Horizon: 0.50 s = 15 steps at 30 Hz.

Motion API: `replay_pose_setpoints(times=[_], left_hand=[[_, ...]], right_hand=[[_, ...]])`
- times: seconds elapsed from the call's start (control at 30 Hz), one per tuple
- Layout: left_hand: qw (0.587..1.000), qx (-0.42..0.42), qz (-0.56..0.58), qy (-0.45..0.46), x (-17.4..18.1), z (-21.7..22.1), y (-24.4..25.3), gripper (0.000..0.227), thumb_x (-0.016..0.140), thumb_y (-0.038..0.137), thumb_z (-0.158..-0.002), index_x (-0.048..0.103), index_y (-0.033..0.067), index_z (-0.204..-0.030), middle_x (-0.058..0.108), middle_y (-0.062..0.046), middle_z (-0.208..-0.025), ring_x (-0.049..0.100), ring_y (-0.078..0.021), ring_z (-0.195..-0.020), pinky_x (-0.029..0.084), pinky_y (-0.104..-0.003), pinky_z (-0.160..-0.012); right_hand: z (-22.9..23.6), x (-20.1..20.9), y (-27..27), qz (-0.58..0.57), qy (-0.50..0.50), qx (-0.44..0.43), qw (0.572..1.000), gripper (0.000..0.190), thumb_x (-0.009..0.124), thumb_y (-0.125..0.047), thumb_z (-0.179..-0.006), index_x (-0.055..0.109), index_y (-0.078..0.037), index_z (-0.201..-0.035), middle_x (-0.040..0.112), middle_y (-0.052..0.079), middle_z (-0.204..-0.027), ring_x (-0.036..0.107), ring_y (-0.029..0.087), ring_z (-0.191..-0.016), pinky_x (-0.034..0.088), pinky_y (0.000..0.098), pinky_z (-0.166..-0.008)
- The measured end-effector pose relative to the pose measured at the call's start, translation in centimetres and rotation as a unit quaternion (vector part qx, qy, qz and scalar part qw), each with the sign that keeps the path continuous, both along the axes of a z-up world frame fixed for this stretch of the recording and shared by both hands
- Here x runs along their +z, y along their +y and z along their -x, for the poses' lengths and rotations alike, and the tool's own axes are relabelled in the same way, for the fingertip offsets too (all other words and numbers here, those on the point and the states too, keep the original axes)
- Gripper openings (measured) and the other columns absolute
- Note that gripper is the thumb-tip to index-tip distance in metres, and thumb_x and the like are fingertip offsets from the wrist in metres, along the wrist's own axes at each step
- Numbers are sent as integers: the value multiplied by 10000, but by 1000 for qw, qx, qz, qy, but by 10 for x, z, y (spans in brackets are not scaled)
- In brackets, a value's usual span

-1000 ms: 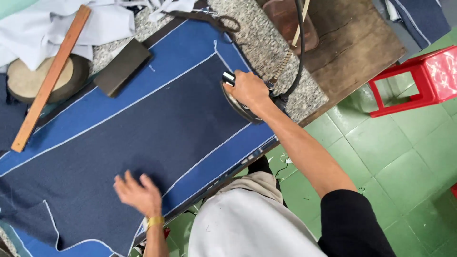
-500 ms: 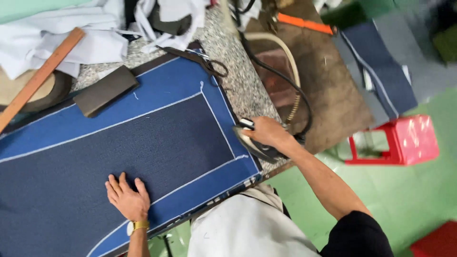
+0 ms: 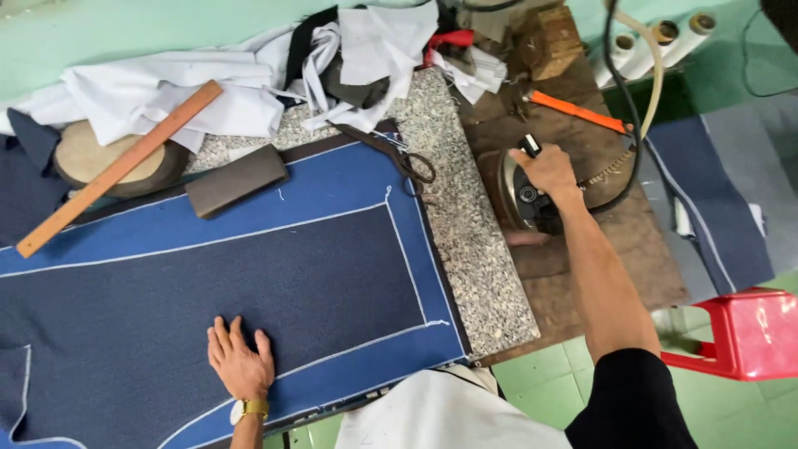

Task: The person irons a piece of dark blue denim fabric on a blue work table. They then use shears to cut the fabric along a white chalk line. After cutting, the person retrieves another piece of denim from the floor, places it on the table, and irons it again using a steam iron and a pressing block.

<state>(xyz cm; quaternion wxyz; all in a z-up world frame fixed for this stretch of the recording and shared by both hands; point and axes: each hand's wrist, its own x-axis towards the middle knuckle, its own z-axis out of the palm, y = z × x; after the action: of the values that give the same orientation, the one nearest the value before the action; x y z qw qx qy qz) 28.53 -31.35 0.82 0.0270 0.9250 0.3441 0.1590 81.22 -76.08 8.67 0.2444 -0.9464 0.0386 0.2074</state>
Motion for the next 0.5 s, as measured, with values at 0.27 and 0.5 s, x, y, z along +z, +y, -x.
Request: replay_pose_setpoints(times=[0.27,0.5], left_hand=[[1000,3,19,9,5,-8,1,548,506,394,-991,572,74,-1431,457,-220,-1622,371,-424,-1511,296,-555,-1184],[999,9,30,19,3,-7,2,555,491,413,-984,561,98,-1435,441,-193,-1633,359,-407,-1517,278,-540,-1190]], right_hand=[[40,14,53,71,-422,160,890,348,731,-326,-944,720,-29,-1125,690,209,-1038,627,403,-974,492,543,-837],[87,-17,171,-103,-229,348,903,410,630,66,-902,640,-29,-1300,556,170,-1314,585,365,-1170,597,509,-869]])
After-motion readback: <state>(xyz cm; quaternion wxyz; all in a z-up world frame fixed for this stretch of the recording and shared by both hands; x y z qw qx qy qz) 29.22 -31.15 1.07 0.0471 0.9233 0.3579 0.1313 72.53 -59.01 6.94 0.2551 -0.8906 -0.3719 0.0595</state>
